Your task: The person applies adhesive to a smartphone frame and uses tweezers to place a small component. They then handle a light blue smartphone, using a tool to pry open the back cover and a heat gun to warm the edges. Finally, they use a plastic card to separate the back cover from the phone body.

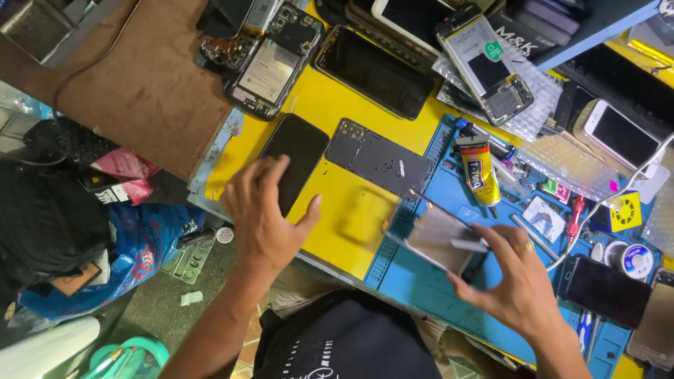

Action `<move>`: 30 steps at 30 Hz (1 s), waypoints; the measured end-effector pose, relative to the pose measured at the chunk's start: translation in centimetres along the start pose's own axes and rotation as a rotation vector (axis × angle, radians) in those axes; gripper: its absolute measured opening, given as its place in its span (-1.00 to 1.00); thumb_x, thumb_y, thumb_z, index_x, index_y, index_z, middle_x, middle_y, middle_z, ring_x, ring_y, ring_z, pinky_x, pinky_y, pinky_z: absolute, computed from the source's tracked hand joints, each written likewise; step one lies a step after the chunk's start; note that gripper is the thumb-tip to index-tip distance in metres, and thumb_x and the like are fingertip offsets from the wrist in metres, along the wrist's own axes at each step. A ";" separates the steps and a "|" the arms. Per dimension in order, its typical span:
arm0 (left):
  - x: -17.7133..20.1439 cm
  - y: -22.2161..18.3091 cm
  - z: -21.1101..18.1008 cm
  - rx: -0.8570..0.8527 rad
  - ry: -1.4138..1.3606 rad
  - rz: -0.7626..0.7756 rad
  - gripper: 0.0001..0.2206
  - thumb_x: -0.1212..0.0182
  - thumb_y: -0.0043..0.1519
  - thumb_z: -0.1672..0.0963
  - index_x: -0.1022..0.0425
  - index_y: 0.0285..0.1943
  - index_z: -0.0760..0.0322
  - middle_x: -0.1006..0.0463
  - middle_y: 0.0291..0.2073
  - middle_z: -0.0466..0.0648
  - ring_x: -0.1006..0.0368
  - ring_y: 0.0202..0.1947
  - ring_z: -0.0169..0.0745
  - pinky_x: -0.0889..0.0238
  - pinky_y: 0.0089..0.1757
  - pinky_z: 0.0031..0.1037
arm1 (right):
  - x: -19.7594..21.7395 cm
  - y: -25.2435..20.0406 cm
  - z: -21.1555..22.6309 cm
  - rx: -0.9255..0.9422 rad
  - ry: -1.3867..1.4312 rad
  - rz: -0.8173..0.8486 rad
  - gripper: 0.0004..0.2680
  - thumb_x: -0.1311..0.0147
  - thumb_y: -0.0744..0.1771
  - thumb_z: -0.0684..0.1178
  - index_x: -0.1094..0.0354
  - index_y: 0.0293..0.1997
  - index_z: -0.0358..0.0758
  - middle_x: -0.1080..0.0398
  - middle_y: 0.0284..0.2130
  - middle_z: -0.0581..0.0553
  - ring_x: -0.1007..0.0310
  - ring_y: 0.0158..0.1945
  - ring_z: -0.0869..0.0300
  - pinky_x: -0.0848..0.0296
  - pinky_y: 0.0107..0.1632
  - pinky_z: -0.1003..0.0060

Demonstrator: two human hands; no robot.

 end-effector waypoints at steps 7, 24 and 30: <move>0.3 1.6 1.4 0.192 0.186 0.161 -0.19 -0.52 0.05 -0.06 -0.22 0.45 0.23 -0.45 0.19 0.14 -0.34 0.14 0.23 -0.18 -0.01 0.10 | 1.8 9.9 4.8 0.233 0.004 -0.132 -0.36 -0.36 0.18 0.22 -0.30 0.29 -0.41 -0.29 0.06 -0.44 -0.36 0.09 -0.25 -0.45 0.01 -0.15; 1.8 2.0 3.2 0.217 0.116 0.207 -0.19 -0.49 -0.02 -0.01 -0.24 0.44 0.24 -0.44 0.16 0.18 -0.33 0.10 0.28 -0.13 -0.01 0.14 | 0.2 15.8 5.1 0.288 0.012 -0.033 -0.32 -0.33 0.19 0.27 -0.28 0.36 -0.40 -0.27 -0.02 -0.33 -0.30 -0.06 -0.12 -0.40 -0.14 -0.03; 1.9 1.9 3.1 0.203 0.115 0.198 -0.22 -0.48 -0.01 0.00 -0.25 0.43 0.27 -0.44 0.17 0.19 -0.33 0.11 0.27 -0.12 0.00 0.12 | 0.3 16.9 5.1 0.262 0.024 -0.015 -0.34 -0.31 0.19 0.26 -0.27 0.39 -0.31 -0.24 0.04 -0.32 -0.32 -0.08 -0.16 -0.41 -0.13 -0.10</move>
Point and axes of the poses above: each hand's wrist, its own y-axis towards the middle knuckle, its own x-axis out of the back of the hand, z = x × y, the point moved 3 cm from there along y, towards the middle knuckle
